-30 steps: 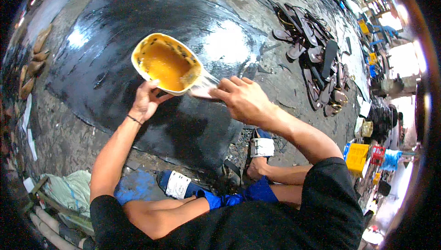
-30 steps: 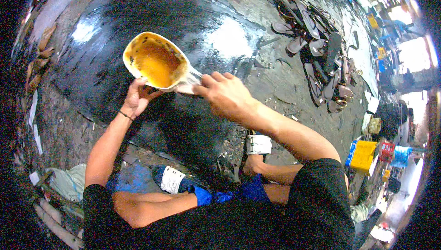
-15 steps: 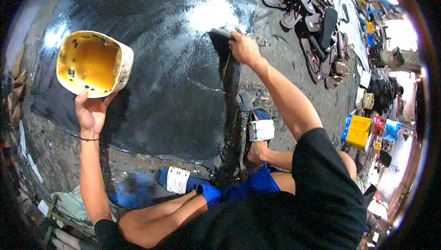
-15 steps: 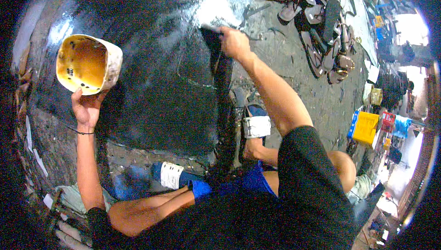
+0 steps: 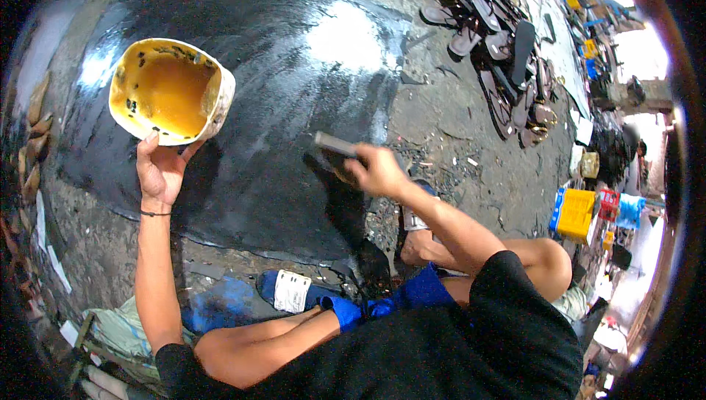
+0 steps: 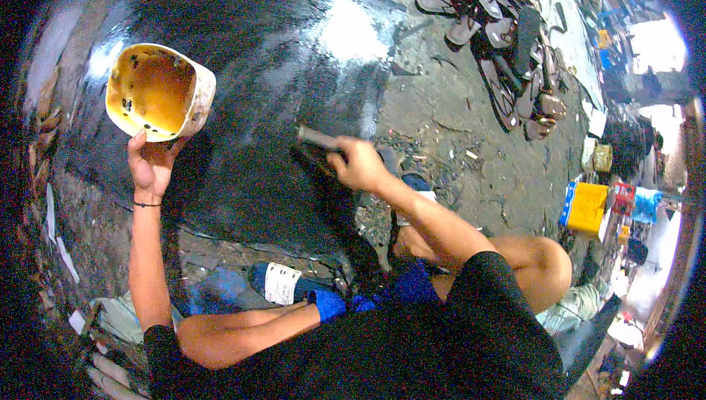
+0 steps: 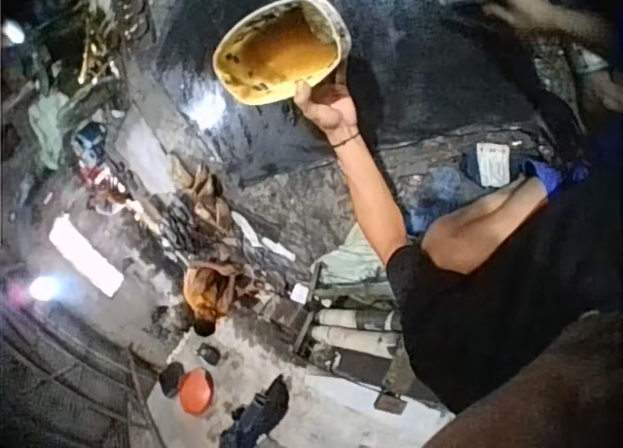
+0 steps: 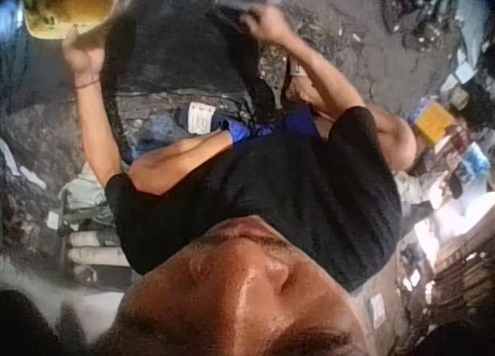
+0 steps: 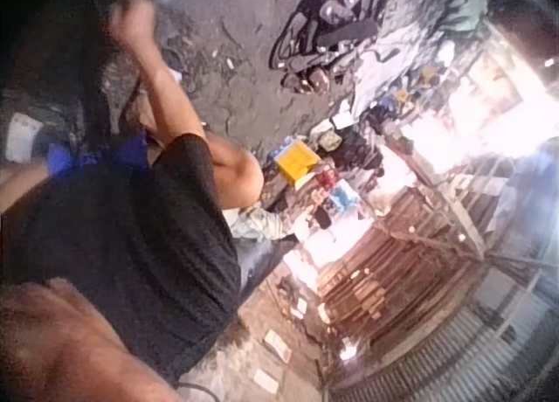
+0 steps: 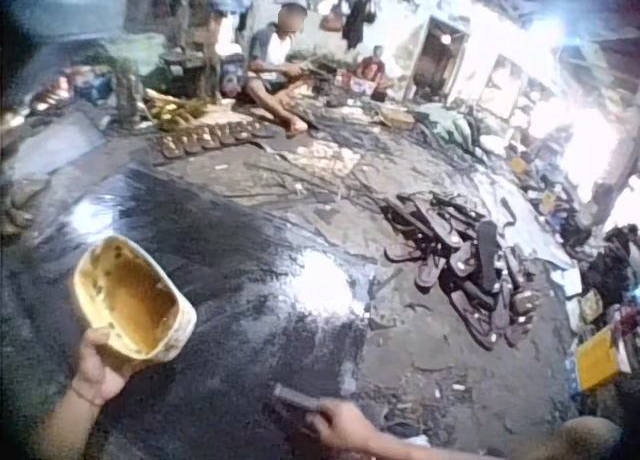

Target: The person sits on the floor and applies a yellow adhesive to a black sheet using a brush, then pours more adhesive from a metal can into a container. The person continues spreading adhesive and arranges brown flip-flops on the treated surface.

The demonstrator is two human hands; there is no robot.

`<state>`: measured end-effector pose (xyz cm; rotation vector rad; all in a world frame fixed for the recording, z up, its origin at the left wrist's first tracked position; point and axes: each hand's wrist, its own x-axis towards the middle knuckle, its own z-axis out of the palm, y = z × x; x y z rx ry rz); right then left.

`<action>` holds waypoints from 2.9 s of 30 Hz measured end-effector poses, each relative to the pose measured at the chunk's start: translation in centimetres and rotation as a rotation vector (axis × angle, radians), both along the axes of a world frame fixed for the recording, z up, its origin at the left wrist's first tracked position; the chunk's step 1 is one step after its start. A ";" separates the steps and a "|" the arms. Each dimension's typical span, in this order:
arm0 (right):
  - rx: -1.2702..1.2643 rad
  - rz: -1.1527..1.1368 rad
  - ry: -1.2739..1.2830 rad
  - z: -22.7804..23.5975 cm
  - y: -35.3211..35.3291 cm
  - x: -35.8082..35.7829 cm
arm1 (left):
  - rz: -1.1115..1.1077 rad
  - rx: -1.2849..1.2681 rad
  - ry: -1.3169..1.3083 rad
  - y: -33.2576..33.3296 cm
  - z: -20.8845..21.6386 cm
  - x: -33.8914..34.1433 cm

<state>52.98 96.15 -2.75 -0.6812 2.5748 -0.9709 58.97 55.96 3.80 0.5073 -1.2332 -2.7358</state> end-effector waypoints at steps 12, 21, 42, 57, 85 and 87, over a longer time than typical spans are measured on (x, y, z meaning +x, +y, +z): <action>-0.142 -0.225 -0.473 3.9 -10.3 -14.7 | 0.418 0.007 -0.135 1.3 -2.9 21.2; 0.074 0.309 0.285 -0.9 -6.4 -6.3 | 0.576 0.112 -0.325 8.7 -4.7 27.5; -0.081 0.477 -0.076 5.6 -39.9 -7.6 | 0.996 0.130 -0.193 10.6 -6.5 32.0; -0.003 1.219 0.471 -2.6 -45.2 -5.1 | 1.036 0.116 -0.349 12.2 -11.0 31.6; -0.365 1.169 0.392 26.2 -30.5 2.0 | 0.909 0.289 -0.040 7.6 -8.1 20.7; -0.420 1.200 0.532 26.7 -33.2 1.9 | 0.828 0.387 -0.007 7.1 -7.9 20.2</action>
